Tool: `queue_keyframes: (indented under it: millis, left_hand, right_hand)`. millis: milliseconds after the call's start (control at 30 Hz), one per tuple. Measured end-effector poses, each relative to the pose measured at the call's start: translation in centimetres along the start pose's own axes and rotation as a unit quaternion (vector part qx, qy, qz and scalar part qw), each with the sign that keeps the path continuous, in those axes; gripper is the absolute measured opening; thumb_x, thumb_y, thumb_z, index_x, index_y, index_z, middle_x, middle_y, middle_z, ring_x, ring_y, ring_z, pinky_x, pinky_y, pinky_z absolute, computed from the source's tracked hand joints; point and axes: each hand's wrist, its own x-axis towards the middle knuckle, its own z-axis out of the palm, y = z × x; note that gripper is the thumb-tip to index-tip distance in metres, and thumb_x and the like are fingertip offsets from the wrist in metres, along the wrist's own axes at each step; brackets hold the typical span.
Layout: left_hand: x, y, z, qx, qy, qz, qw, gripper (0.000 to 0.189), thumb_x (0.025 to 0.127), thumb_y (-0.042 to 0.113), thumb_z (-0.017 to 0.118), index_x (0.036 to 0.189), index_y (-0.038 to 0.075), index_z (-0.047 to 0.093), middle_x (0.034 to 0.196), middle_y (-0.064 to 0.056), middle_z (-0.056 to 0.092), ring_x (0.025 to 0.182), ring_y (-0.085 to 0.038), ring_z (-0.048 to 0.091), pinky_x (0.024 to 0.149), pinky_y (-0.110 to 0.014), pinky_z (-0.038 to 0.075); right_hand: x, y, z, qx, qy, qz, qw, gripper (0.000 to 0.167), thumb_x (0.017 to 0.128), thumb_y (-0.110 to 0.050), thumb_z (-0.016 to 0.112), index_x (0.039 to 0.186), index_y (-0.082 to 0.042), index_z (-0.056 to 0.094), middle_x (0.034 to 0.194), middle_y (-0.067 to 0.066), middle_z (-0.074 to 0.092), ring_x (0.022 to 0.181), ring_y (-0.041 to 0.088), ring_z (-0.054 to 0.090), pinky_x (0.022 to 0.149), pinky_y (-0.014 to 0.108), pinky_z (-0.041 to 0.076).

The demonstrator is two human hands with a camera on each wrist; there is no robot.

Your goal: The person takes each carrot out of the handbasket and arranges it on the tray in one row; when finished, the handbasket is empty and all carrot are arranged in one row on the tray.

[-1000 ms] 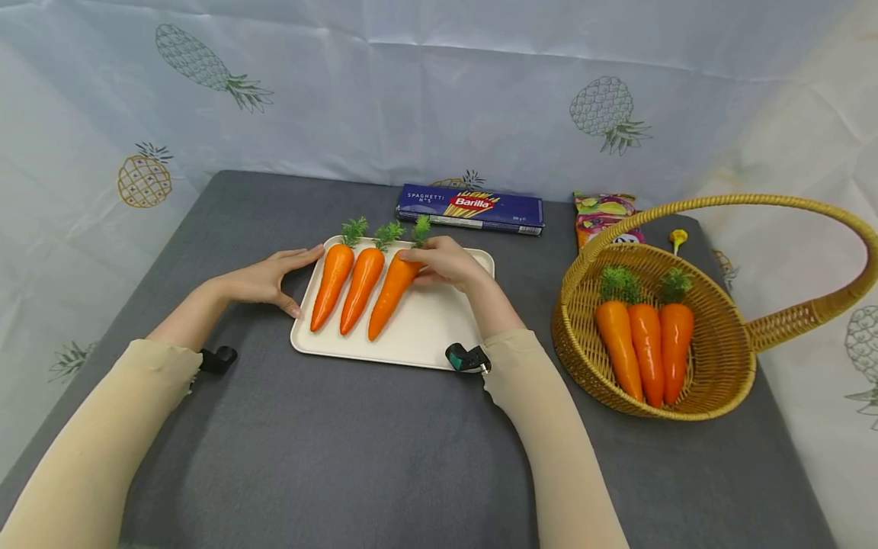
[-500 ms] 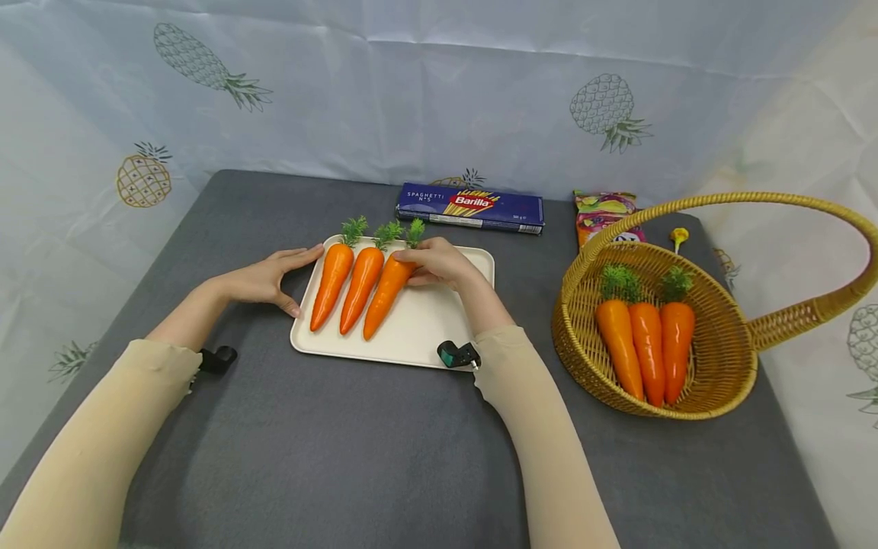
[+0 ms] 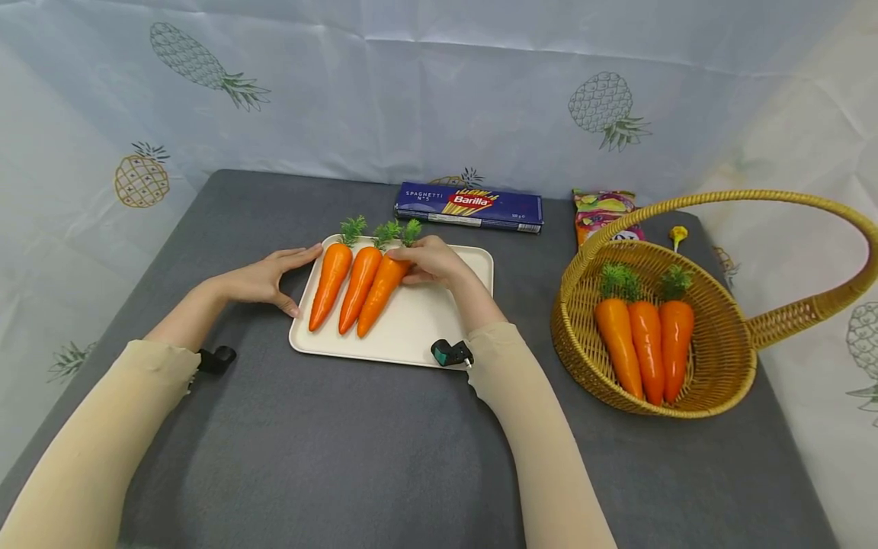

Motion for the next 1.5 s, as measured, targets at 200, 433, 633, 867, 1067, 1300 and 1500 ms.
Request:
queue_keyframes:
  millis: [200, 433, 633, 867, 1067, 1300, 1500]
  left_hand:
    - [0.0, 0.0, 0.0, 0.000, 0.000, 0.002, 1.0000, 0.127, 0.066, 0.035, 0.091, 0.161, 0.025, 0.007, 0.168, -0.016, 0.005, 0.154, -0.042, -0.003, 0.118, -0.069, 0.010]
    - [0.0, -0.1, 0.0, 0.001, 0.000, 0.007, 1.0000, 0.127, 0.067, 0.035, 0.091, 0.161, 0.024, 0.006, 0.169, -0.014, 0.005, 0.154, -0.041, -0.002, 0.118, -0.069, 0.009]
    - [0.1, -0.2, 0.1, 0.003, 0.008, 0.012, 0.9999, 0.127, 0.065, 0.034, 0.092, 0.161, 0.021, 0.009, 0.168, -0.016, 0.007, 0.154, -0.041, -0.001, 0.119, -0.067, 0.011]
    - [0.1, -0.2, 0.1, 0.002, 0.011, 0.011, 0.9999, 0.127, 0.065, 0.033, 0.092, 0.161, 0.021, 0.010, 0.168, -0.017, 0.008, 0.154, -0.041, -0.001, 0.119, -0.067, 0.011]
    - [0.1, -0.2, 0.1, 0.003, 0.006, 0.015, 0.9999, 0.127, 0.065, 0.034, 0.091, 0.161, 0.021, 0.009, 0.168, -0.018, 0.008, 0.154, -0.042, -0.001, 0.119, -0.067, 0.010]
    - [0.1, -0.2, 0.1, 0.002, 0.004, 0.012, 0.9999, 0.127, 0.066, 0.035, 0.091, 0.161, 0.022, 0.008, 0.168, -0.018, 0.007, 0.154, -0.042, -0.002, 0.119, -0.068, 0.010]
    - [0.1, -0.1, 0.0, -0.001, 0.000, 0.010, 0.9999, 0.127, 0.066, 0.035, 0.091, 0.161, 0.023, 0.007, 0.167, -0.020, 0.004, 0.154, -0.043, -0.003, 0.118, -0.069, 0.010]
  right_hand:
    - [0.2, -0.2, 0.5, -0.006, 0.006, -0.003, 1.0000, 0.041, 0.094, -0.025, 0.068, 0.121, 0.005, 0.062, 0.087, 0.002, 0.064, 0.069, 0.010, 0.067, 0.062, 0.020, 0.058]
    - [0.2, -0.3, 0.8, -0.012, 0.014, -0.005, 0.9998, 0.039, 0.093, -0.025, 0.068, 0.117, 0.005, 0.063, 0.085, 0.002, 0.063, 0.068, 0.009, 0.065, 0.063, 0.020, 0.058]
    - [0.1, -0.5, 1.2, -0.025, 0.031, -0.005, 0.9992, 0.032, 0.091, -0.025, 0.071, 0.106, 0.002, 0.063, 0.085, 0.002, 0.063, 0.070, 0.010, 0.064, 0.066, 0.022, 0.059]
    - [0.3, -0.4, 1.4, -0.048, 0.046, -0.005, 0.9978, 0.027, 0.090, -0.029, 0.074, 0.092, -0.004, 0.063, 0.084, 0.002, 0.063, 0.068, 0.010, 0.063, 0.066, 0.023, 0.059]
    - [0.3, -0.3, 1.4, -0.060, 0.051, -0.005, 0.9969, 0.030, 0.089, -0.032, 0.074, 0.092, -0.005, 0.062, 0.087, 0.002, 0.062, 0.071, 0.010, 0.063, 0.066, 0.022, 0.059]
    - [0.2, -0.2, 1.3, -0.064, 0.058, -0.008, 0.9962, 0.032, 0.087, -0.033, 0.075, 0.093, -0.004, 0.064, 0.085, 0.002, 0.063, 0.071, 0.010, 0.064, 0.068, 0.024, 0.059]
    - [0.0, -0.3, 1.0, -0.048, 0.042, -0.009, 0.9979, 0.035, 0.090, -0.030, 0.073, 0.105, 0.002, 0.067, 0.089, 0.003, 0.063, 0.071, 0.010, 0.065, 0.071, 0.024, 0.060]
